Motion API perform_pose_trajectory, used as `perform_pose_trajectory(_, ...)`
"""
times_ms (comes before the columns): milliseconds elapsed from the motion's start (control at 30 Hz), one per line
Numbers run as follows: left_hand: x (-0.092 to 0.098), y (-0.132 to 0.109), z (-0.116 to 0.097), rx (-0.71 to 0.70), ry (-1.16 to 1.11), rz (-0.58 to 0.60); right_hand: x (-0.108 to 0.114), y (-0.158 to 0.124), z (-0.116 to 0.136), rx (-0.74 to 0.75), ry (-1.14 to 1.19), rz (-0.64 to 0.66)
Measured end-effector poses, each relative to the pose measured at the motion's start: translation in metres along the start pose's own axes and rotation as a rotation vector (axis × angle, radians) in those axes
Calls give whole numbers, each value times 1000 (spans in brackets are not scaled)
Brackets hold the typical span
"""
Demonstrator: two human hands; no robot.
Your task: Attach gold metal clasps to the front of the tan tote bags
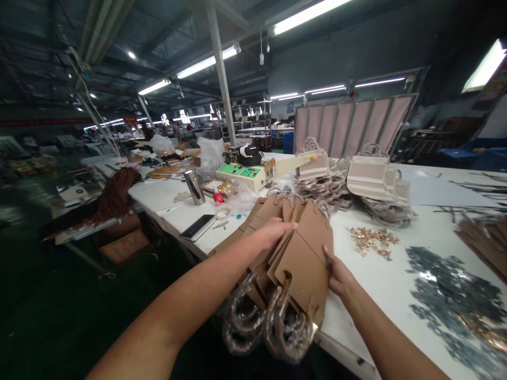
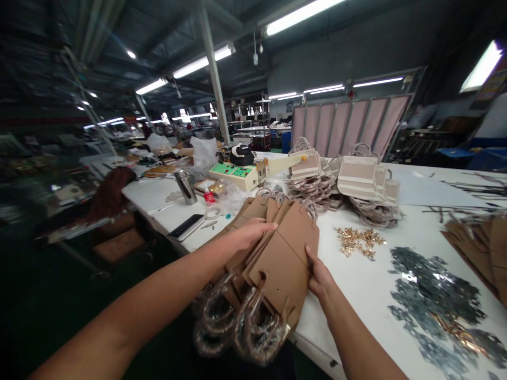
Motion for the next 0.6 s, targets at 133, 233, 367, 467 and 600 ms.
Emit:
perform_pose_trajectory(133, -30, -13, -7, 55, -60, 236, -1, -6, 5, 41, 88, -8)
perform_pose_trajectory(233, -46, -23, -18, 54, -115, 377, -3, -9, 9, 73, 160, 3)
perform_pose_trajectory(367, -47, -26, -21, 23, -88, 448, -8, -13, 8, 58, 163, 40)
perform_pose_trajectory(467, -24, -22, -9, 27, 41, 333, -3, -14, 11, 76, 148, -18)
perform_pose_trajectory(600, 6, -23, 4, 44, 104, 207, 4, -15, 18, 96, 183, -34)
Point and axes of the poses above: each hand's wrist, its own y-axis towards the middle knuckle, its own x-axis out of the back of the hand, z = x × y, the point moved 10 cm from there along y, towards the middle knuckle, and after that the axes turned 5 degrees about -z, right-handed, at the moved point
